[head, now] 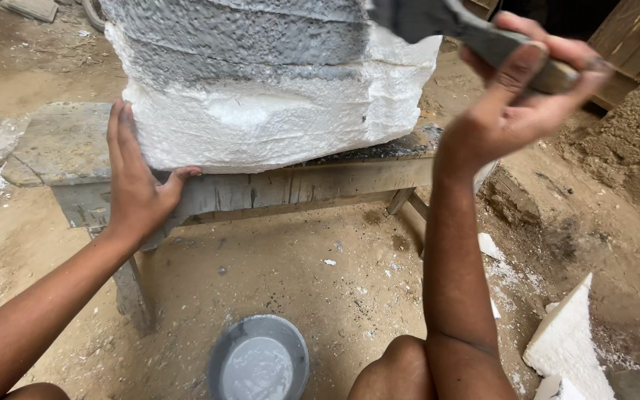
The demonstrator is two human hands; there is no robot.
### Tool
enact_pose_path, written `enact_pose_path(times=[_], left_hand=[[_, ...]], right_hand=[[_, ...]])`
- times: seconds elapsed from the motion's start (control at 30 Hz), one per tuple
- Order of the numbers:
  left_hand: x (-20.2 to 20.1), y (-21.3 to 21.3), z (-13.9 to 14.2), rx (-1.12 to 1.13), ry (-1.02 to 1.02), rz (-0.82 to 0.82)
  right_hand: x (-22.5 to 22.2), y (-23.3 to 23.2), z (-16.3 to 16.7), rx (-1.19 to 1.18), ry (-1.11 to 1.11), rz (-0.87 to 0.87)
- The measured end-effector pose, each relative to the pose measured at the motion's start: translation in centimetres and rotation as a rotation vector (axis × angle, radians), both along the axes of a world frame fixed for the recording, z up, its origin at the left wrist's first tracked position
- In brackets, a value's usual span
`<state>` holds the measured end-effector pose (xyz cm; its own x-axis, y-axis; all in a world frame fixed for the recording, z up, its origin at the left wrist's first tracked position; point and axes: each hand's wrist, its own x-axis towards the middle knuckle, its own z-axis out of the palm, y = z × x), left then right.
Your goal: The person applies a grey liquid to a large white stone block using a paintbrush. They repeatedly dip the brush into a small bowl of liquid and brush the surface of the stone, gradually covering more area.
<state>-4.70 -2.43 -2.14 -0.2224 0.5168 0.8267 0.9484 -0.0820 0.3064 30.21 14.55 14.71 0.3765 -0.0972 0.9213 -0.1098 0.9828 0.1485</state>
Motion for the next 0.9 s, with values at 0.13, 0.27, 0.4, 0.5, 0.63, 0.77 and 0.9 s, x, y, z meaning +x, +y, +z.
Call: enact_pose_path(times=[0.13,0.27,0.4,0.5,0.63,0.77,0.9], left_hand=[[0.2,-0.3,0.4,0.011,0.013,-0.014],[0.4,-0.5,0.9,0.016,-0.017,-0.019],[0.1,-0.4,0.9,0.040,-0.090,-0.103],[-0.8,-0.5,0.3,0.001,0.040,0.032],[-2.3,-0.6,-0.6,-0.004,0.003,-0.016],[-3.8,-0.8,-0.9,0.024,0.012,-0.107],[-5.0,-1.6,-1.2,0.029,-0.025,-0.163]], right_hand=[[-0.7,-1.1,0.6,-0.042,-0.094,-0.061],[-1.7,-2.1,1.2,-0.076,-0.083,0.060],[-1.2,-2.2,1.3,-0.001,-0.045,-0.029],[0.7,-1.4,0.9,0.107,-0.004,-0.121],[3.3,1.4,0.3,0.199,0.012,-0.251],[5.3,4.8,-0.1,0.167,0.029,-0.346],[7.8,7.2,-0.6,0.288,-0.138,-0.572]])
